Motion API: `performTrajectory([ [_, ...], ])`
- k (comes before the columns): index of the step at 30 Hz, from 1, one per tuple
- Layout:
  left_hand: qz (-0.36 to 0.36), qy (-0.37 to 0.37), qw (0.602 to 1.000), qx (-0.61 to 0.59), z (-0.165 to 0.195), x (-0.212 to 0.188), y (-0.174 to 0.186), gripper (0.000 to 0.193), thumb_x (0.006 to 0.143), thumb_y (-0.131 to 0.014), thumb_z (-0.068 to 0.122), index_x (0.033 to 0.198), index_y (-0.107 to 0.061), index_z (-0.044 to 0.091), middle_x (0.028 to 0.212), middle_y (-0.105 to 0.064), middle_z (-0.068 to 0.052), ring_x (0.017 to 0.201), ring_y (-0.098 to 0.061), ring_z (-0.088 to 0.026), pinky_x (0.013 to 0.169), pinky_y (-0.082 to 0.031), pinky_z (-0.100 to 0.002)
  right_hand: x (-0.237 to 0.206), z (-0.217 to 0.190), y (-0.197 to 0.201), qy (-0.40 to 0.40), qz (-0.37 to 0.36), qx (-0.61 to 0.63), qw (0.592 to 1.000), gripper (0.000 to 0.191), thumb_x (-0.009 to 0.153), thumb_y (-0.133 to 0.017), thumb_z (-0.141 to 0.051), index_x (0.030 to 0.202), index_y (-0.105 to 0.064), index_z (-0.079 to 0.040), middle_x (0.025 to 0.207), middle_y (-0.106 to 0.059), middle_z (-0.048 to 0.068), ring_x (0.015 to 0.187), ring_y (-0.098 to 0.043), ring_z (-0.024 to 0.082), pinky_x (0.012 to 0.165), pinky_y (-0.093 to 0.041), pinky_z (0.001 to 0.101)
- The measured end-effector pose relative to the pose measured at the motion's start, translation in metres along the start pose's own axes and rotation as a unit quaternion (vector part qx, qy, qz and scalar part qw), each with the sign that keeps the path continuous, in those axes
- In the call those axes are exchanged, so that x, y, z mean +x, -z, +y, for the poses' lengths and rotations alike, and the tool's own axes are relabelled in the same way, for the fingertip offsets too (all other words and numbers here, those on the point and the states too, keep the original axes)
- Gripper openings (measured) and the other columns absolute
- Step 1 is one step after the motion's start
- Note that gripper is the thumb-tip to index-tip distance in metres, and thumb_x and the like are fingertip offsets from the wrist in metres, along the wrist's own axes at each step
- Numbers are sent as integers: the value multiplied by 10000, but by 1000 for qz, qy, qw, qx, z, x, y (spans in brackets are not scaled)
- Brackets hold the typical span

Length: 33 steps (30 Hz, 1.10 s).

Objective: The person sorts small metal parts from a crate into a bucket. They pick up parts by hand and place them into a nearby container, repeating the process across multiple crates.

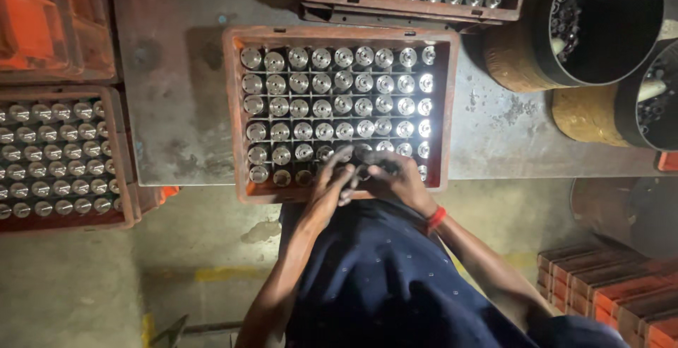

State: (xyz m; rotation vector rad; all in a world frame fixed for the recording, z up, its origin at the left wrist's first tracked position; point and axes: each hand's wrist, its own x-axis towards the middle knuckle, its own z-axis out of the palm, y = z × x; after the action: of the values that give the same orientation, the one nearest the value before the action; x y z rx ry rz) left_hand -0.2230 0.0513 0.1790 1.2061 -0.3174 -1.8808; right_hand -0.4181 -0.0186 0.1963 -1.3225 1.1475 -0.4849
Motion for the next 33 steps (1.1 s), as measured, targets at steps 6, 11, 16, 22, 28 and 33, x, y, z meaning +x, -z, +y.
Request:
performTrajectory([
  [6, -22, 61, 995, -70, -8, 7, -25, 294, 1064, -632, 295, 1213, -492, 84, 804, -591, -21, 575, -469, -74, 477, -348, -225, -9, 17, 16, -68, 4, 61, 996, 219, 938, -766, -106, 1109, -771, 32, 979, -781, 76, 871, -693, 131, 802, -572, 298],
  [11, 63, 20, 977, -204, -13, 5, -4, 287, 1028, -565, 331, 1134, -629, 72, 778, -614, -32, 561, -537, -112, 475, -385, -250, -20, 21, 33, 19, 43, -139, 989, 183, 904, -779, -131, 1075, -765, -68, 950, -766, 84, 784, -713, 185, 697, -552, 309],
  [16, 95, -15, 983, -156, -19, -1, 2, 225, 1034, -586, 282, 1144, -626, 90, 778, -605, -20, 551, -497, -90, 472, -354, -237, -11, 7, 38, 191, -80, -335, 919, 326, 747, -756, -66, 1073, -763, -79, 949, -745, 149, 767, -699, 331, 719, -553, 399],
  [22, 74, -11, 993, -93, -7, 3, -12, 293, 1026, -593, 314, 1213, -641, 94, 770, -531, 34, 596, -460, -51, 509, -351, -205, 1, 1, 33, 131, -64, -269, 952, 223, 834, -754, -95, 1055, -762, -69, 967, -781, 135, 843, -744, 291, 751, -580, 385],
  [28, -54, 84, 994, -48, -14, 19, -42, 295, 1003, -612, 306, 1279, -561, 216, 744, -456, 52, 586, -390, -34, 504, -302, -197, -10, 11, 36, -67, -84, 133, 985, 372, 946, -692, -165, 1290, -654, -28, 1162, -737, 90, 1056, -693, 184, 917, -558, 360],
  [33, 13, 59, 983, -171, -25, 32, -35, 249, 1044, -565, 251, 1176, -636, 51, 830, -599, -15, 641, -549, -102, 533, -407, -244, -24, 14, 59, -74, 78, -38, 993, 308, 896, -738, -139, 1191, -687, -66, 1002, -792, 61, 934, -726, 182, 824, -591, 346],
])
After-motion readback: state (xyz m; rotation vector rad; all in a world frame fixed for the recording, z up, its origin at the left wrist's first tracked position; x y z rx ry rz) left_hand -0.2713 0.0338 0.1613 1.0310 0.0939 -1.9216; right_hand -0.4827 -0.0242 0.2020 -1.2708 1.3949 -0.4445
